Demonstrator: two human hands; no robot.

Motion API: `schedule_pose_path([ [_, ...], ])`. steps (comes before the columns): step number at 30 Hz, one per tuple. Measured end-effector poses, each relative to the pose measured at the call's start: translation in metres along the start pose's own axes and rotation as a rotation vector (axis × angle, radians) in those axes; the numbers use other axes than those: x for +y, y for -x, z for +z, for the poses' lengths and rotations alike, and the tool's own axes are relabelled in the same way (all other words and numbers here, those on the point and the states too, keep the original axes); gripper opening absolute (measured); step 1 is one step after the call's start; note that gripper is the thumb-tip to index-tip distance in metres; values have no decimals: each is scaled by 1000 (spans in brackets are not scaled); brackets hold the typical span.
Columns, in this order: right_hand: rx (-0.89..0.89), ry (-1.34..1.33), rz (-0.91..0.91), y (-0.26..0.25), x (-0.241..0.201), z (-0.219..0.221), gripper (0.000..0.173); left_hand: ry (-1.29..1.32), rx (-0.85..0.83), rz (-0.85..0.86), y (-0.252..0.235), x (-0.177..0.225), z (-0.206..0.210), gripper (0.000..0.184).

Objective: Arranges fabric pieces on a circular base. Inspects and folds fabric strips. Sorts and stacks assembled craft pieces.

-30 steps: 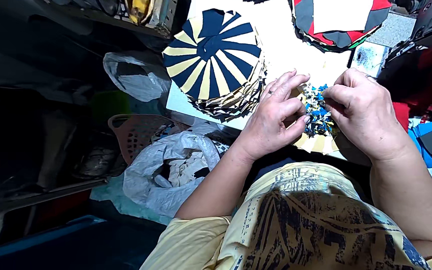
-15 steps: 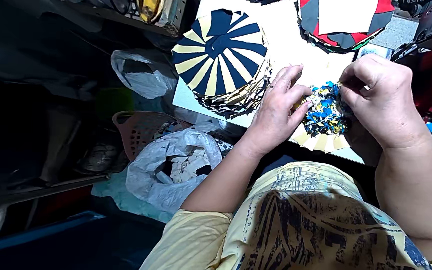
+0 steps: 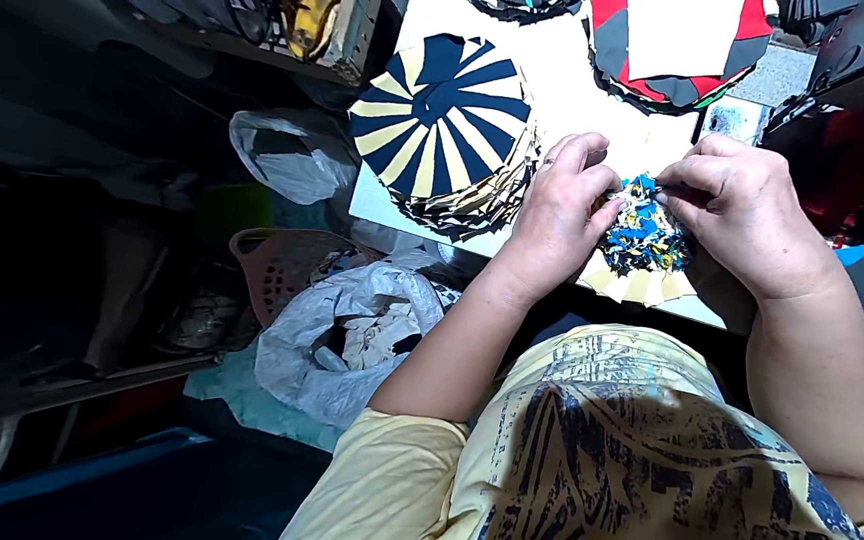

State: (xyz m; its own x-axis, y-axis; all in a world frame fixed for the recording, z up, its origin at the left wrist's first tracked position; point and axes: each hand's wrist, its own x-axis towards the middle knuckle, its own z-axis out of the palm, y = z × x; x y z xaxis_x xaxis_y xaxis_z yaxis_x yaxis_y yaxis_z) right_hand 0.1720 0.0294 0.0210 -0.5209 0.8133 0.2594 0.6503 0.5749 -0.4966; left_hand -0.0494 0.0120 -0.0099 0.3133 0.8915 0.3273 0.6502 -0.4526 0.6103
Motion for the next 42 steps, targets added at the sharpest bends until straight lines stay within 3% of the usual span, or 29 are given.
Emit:
schedule_pose_path([
  [6, 139, 18, -37, -8, 3, 9, 8, -92, -6, 18, -8, 4, -6, 12],
  [18, 155, 28, -32, -5, 13, 12, 11, -53, 38, 61, -18, 5, -5, 18],
  [25, 147, 28, 7, -4, 13, 13, 12, -93, -43, 85, -25, 3, -2, 16],
  [30, 140, -31, 29, 3, 16, -4, 19, -134, -71, 48, -26, 1, -2, 18],
  [35, 111, -74, 85, 23, 13, -21, 21, -8, -7, 130, -24, 3, -6, 18],
  [39, -7, -100, 126, 36, 5, -13, 22, -63, -117, 123, -23, 4, -8, 21],
  [42, 27, -85, 98, 40, 7, -5, 13, -120, -189, 85, -23, 3, -7, 26],
])
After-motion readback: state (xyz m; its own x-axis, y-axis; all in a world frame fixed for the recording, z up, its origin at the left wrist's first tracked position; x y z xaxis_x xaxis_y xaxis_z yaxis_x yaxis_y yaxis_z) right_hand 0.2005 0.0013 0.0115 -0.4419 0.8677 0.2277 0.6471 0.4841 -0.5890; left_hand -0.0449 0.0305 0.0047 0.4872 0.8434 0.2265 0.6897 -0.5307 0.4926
